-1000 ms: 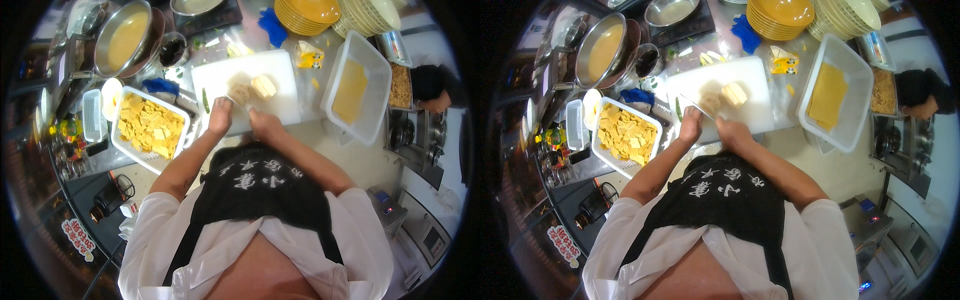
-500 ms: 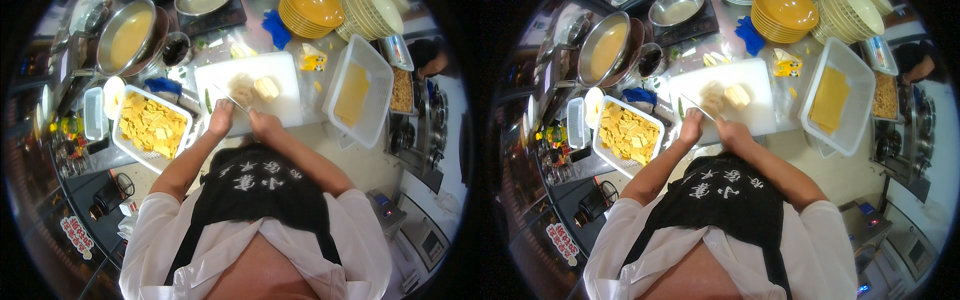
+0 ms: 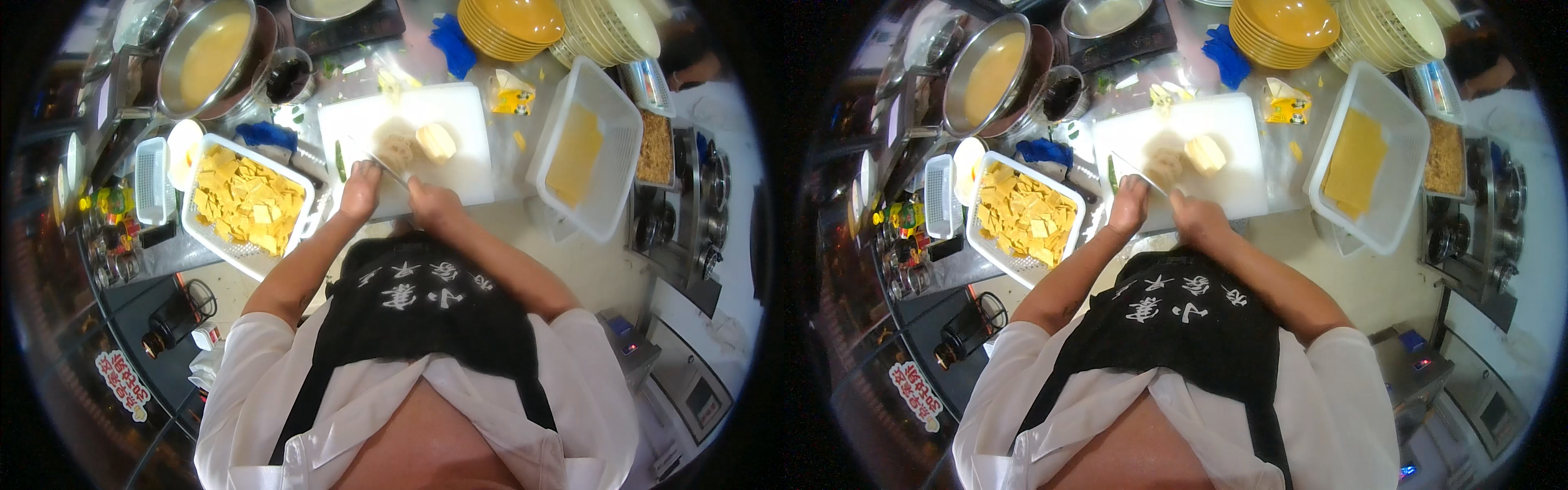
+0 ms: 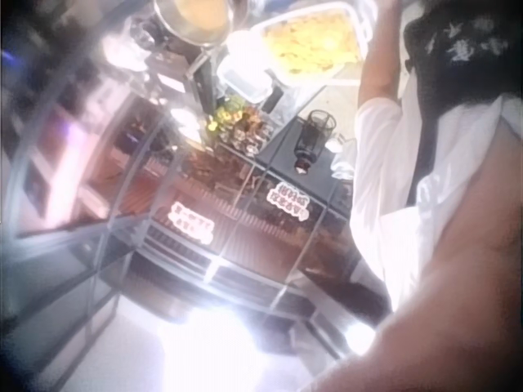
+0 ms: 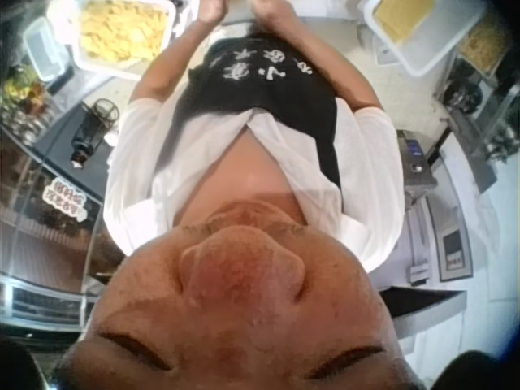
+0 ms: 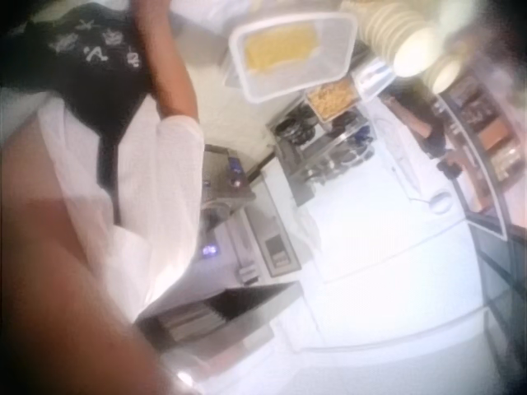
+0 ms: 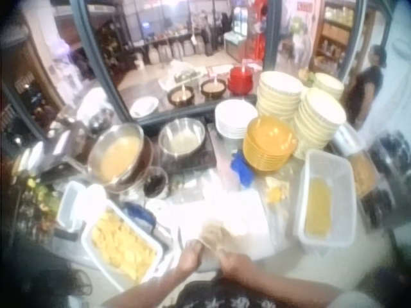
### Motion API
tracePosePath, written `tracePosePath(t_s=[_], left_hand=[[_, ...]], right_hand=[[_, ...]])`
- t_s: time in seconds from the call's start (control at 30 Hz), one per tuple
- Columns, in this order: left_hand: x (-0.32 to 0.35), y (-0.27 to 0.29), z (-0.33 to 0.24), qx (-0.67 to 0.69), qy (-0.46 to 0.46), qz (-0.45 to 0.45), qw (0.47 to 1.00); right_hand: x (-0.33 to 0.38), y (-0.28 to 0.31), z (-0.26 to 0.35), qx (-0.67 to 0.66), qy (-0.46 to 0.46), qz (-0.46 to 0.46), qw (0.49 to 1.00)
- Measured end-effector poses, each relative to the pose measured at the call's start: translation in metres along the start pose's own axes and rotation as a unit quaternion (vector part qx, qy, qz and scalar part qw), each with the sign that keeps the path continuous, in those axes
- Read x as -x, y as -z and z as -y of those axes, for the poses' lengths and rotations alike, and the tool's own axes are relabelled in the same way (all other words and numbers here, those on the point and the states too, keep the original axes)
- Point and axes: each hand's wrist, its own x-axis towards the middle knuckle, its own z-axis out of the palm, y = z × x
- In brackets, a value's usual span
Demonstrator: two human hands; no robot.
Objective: The person retrieves sliced meat from a refrigerated display and places it in a bowl. They then scoop a red sauce into a small bowl and set it aside. The person transfers yellow sheets into a basket, chops green onions and a white root vegetable on a cutting board, and places the chopped items into a bowl.
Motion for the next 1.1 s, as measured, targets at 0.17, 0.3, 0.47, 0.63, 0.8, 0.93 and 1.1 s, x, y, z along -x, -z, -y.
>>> tracePosePath(t_s=[0.17,0.3,0.47,0.63,0.8,0.93,1.1], left_hand=[[-0.001,0.002,0.0,0.004,0.0,-0.004,1.0],[-0.002,0.006,-0.003,-0.013,0.001,0.009,1.0],[0.008,0.0,0.002,0.003,0.003,0.013,1.0],[0.016,-0.013,0.016,-0.001,-0.009,0.055,0.998],[0.014,-0.008,0.01,0.056,0.068,0.029,0.996],[0.014,-0.001,0.001,0.064,0.016,-0.031,0.997],[0.017,-0.002,0.003,0.061,0.054,0.02,0.997]], right_hand=[[0.0,-0.003,0.005,0.003,0.003,-0.015,1.0],[-0.001,0.001,0.01,-0.002,-0.013,-0.01,1.0],[0.002,0.0,0.007,0.005,-0.011,0.009,1.0],[0.005,-0.005,0.002,-0.022,-0.03,0.062,0.997],[0.003,-0.003,0.005,0.016,0.014,0.004,1.0],[0.004,-0.005,0.004,0.028,0.041,-0.008,0.999],[0.003,-0.007,0.003,0.019,0.008,-0.008,1.0]])
